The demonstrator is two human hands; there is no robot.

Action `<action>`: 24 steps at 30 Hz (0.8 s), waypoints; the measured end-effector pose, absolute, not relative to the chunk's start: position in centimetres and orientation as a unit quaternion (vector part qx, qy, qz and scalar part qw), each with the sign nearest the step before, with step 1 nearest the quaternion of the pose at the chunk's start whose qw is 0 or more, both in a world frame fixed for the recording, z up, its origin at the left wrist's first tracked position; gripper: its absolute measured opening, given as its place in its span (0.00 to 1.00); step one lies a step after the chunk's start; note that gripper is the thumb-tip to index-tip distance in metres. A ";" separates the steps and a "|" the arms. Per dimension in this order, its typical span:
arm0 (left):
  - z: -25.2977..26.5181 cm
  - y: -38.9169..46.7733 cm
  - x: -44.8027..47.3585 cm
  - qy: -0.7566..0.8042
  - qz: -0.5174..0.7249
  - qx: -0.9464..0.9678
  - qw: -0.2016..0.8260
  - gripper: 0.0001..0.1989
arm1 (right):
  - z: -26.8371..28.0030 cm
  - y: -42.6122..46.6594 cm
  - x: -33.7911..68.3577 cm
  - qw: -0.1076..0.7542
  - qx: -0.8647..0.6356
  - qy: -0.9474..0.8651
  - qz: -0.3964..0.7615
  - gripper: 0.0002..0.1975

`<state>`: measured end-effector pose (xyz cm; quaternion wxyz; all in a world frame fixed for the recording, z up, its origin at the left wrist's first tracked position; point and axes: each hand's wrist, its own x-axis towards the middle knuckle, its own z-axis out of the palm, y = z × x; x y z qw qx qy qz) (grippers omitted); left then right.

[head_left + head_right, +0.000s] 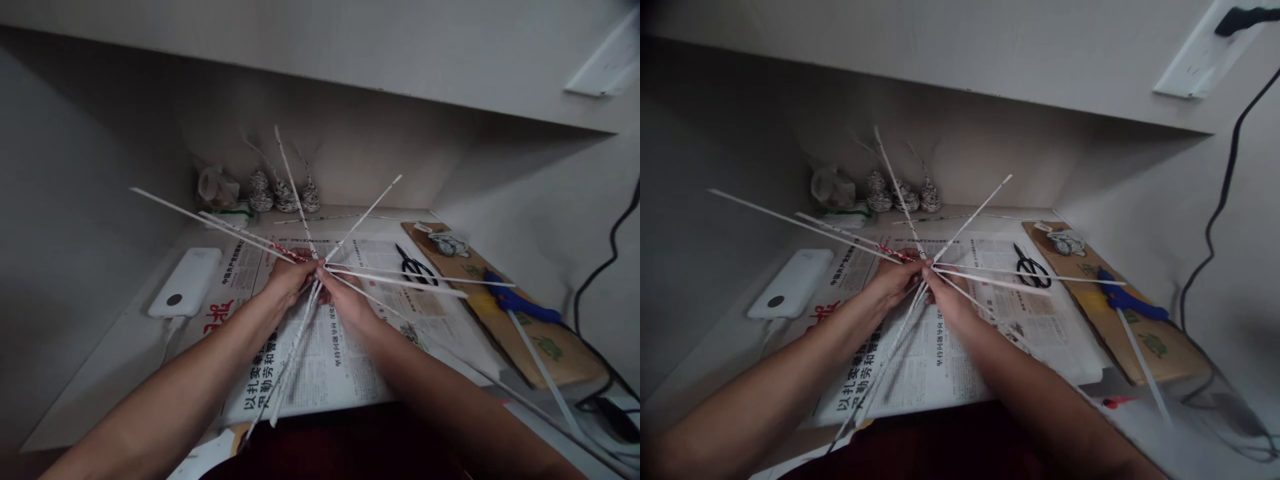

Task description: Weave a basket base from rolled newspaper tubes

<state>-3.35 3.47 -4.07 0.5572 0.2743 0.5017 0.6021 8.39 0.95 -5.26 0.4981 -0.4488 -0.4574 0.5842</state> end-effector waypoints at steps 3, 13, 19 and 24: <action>-4.1 3.5 -3.5 0.504 0.596 0.278 0.560 0.16 | -5.6 2.2 7.7 0.534 -0.463 -0.430 0.563 0.18; -2.2 3.9 -3.8 0.470 0.601 0.225 0.606 0.05 | -4.3 5.7 9.1 0.542 -0.449 -0.426 0.568 0.17; -2.2 3.1 -4.1 0.403 0.517 0.346 0.671 0.19 | -4.2 9.5 12.5 0.484 -0.458 -0.492 0.560 0.18; -3.4 3.6 -3.8 0.422 0.489 0.365 0.670 0.17 | -4.8 11.4 16.2 0.434 -0.481 -0.527 0.551 0.18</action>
